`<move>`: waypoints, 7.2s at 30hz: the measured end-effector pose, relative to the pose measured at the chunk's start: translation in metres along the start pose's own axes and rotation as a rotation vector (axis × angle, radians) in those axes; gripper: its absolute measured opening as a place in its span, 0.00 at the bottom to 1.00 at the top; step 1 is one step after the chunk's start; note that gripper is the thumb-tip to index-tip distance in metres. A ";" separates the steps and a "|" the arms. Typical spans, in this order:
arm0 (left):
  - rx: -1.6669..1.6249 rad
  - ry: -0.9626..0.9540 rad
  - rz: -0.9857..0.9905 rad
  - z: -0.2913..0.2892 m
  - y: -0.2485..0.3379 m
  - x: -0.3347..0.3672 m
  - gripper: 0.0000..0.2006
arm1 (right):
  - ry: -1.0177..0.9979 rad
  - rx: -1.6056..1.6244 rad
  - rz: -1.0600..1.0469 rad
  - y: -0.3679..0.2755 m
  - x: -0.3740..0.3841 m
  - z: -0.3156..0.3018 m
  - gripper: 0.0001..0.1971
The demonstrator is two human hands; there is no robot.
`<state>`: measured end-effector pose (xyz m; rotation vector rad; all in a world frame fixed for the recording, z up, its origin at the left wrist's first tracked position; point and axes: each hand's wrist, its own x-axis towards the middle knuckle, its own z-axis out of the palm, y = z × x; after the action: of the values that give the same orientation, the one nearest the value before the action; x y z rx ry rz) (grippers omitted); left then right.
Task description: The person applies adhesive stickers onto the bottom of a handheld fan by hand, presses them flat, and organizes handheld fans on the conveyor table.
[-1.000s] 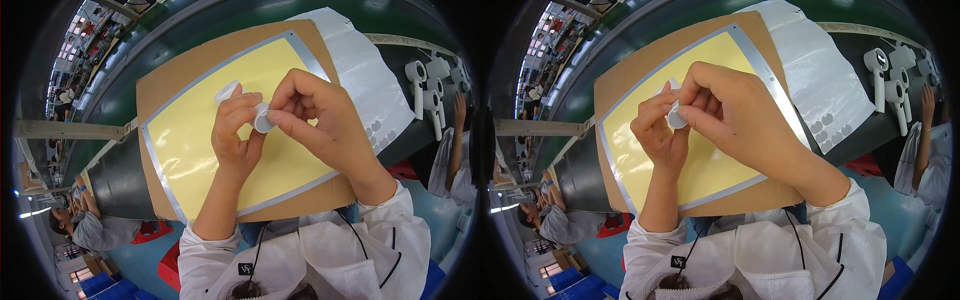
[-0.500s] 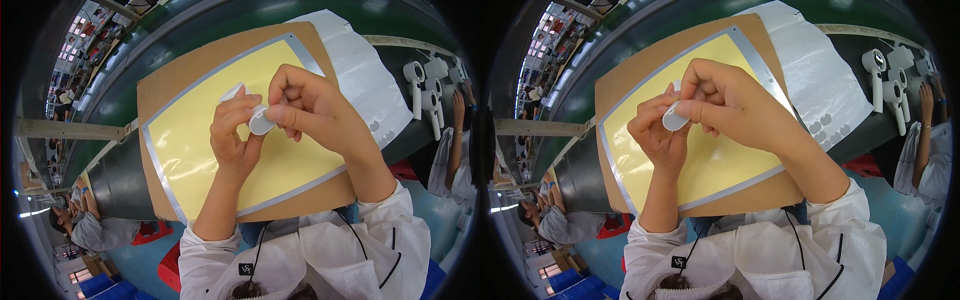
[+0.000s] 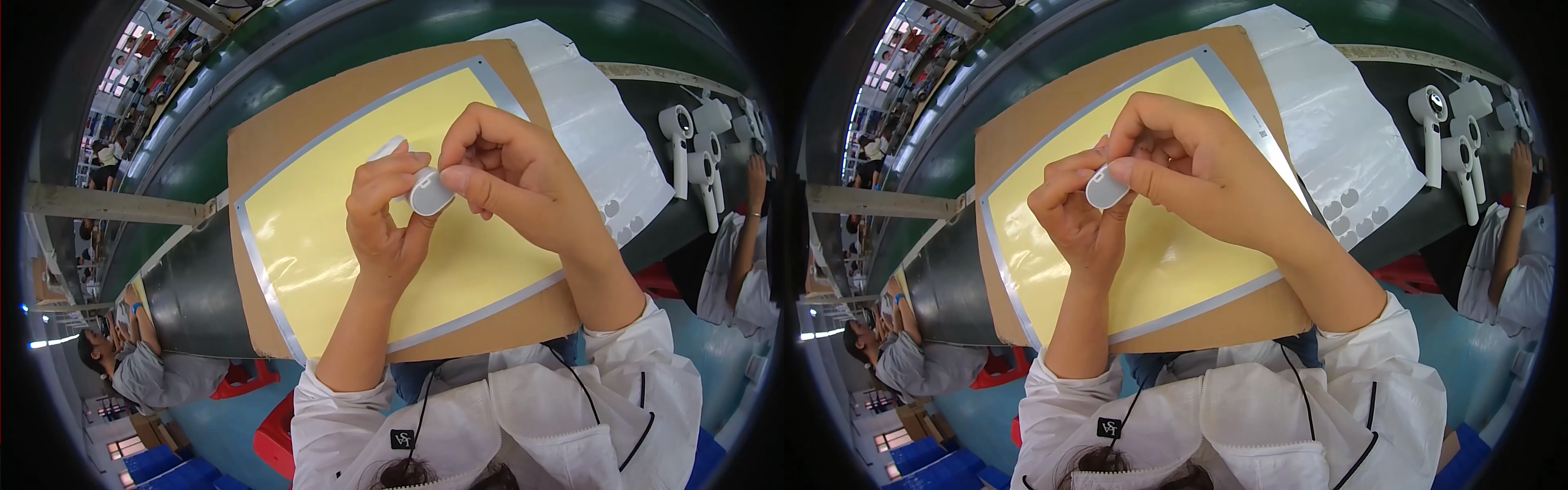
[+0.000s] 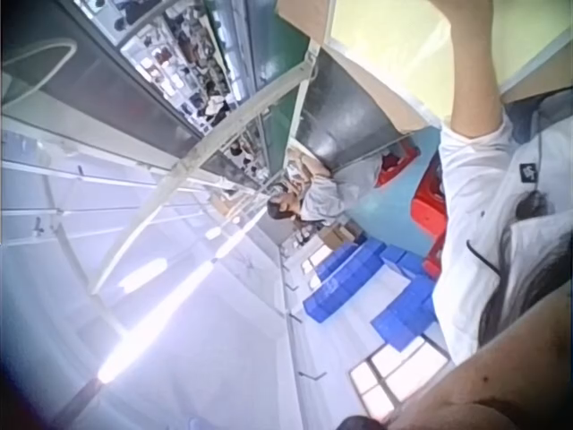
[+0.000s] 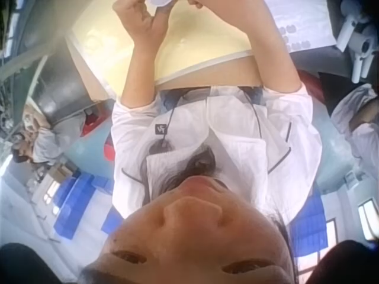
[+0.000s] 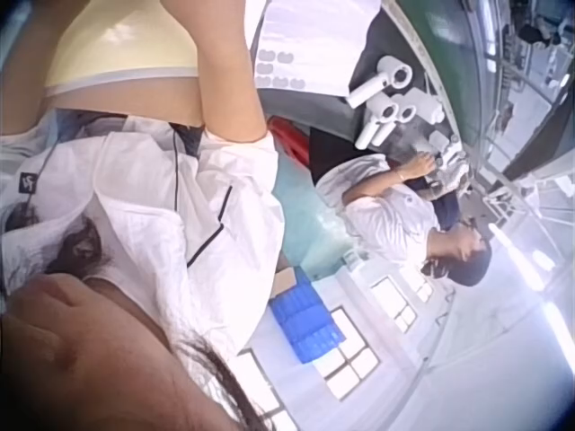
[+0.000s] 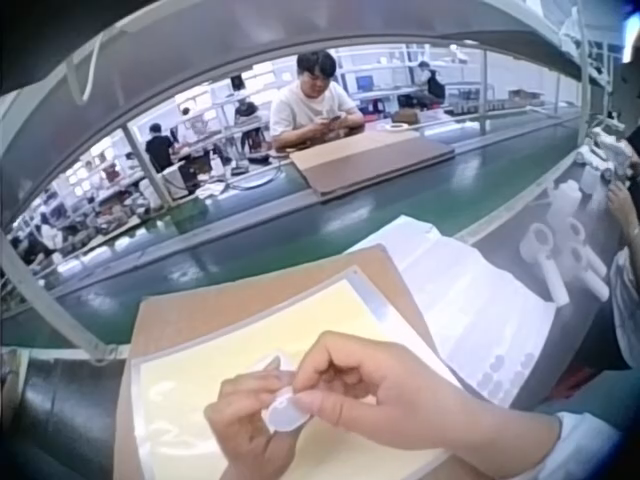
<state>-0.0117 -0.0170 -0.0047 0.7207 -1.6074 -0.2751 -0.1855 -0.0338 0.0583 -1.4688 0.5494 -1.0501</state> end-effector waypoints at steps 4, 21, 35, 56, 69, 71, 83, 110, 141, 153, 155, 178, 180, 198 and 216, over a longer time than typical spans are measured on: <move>0.100 -0.118 0.035 -0.005 0.002 0.002 0.25 | -0.015 0.003 0.033 0.000 0.001 -0.003 0.04; 0.118 -0.057 -0.057 -0.002 0.007 0.002 0.18 | 0.119 -0.617 -0.395 0.000 -0.003 0.009 0.09; 0.113 -0.039 -0.134 -0.004 0.007 0.005 0.20 | 0.163 -0.913 -0.606 0.008 -0.002 0.013 0.12; 0.258 -0.120 -0.023 -0.001 0.006 0.008 0.23 | 0.020 0.168 0.207 0.012 0.003 -0.002 0.04; 0.337 -0.085 0.005 -0.003 0.003 0.009 0.23 | -0.060 0.198 0.223 0.021 0.007 -0.006 0.05; 0.336 -0.076 0.013 -0.003 0.001 0.009 0.23 | -0.069 0.195 0.179 0.025 0.008 -0.005 0.05; 0.304 -0.059 0.019 -0.004 0.000 0.008 0.26 | -0.052 0.264 0.192 0.027 0.009 -0.004 0.04; 0.316 -0.090 -0.013 -0.006 0.001 0.010 0.25 | 0.054 0.099 0.113 0.028 0.009 0.001 0.06; 0.296 -0.099 -0.065 -0.005 0.004 0.010 0.25 | 0.131 -0.045 0.077 0.019 0.007 0.008 0.06; 0.296 -0.082 -0.106 -0.003 0.006 0.012 0.24 | 0.079 0.012 -0.011 0.035 0.010 0.006 0.10; 0.296 -0.083 -0.095 -0.003 0.006 0.012 0.24 | 0.072 0.010 0.005 0.035 0.011 0.006 0.10; 0.336 -0.039 -0.106 0.001 0.001 0.016 0.27 | 0.110 -0.097 -0.004 0.034 0.016 0.014 0.15; 0.331 -0.037 -0.093 0.003 0.004 0.018 0.27 | 0.167 -0.055 -0.005 0.030 0.016 0.015 0.15; 0.327 -0.071 -0.148 0.002 0.011 0.014 0.27 | 0.236 -0.091 -0.053 0.036 0.009 0.024 0.13; 0.402 -0.263 -0.241 -0.016 0.000 0.016 0.20 | 0.137 -0.248 -0.158 0.038 0.009 0.024 0.11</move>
<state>0.0036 -0.0223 0.0112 1.2327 -1.8499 -0.2290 -0.1519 -0.0363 0.0269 -1.6870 0.6895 -1.2481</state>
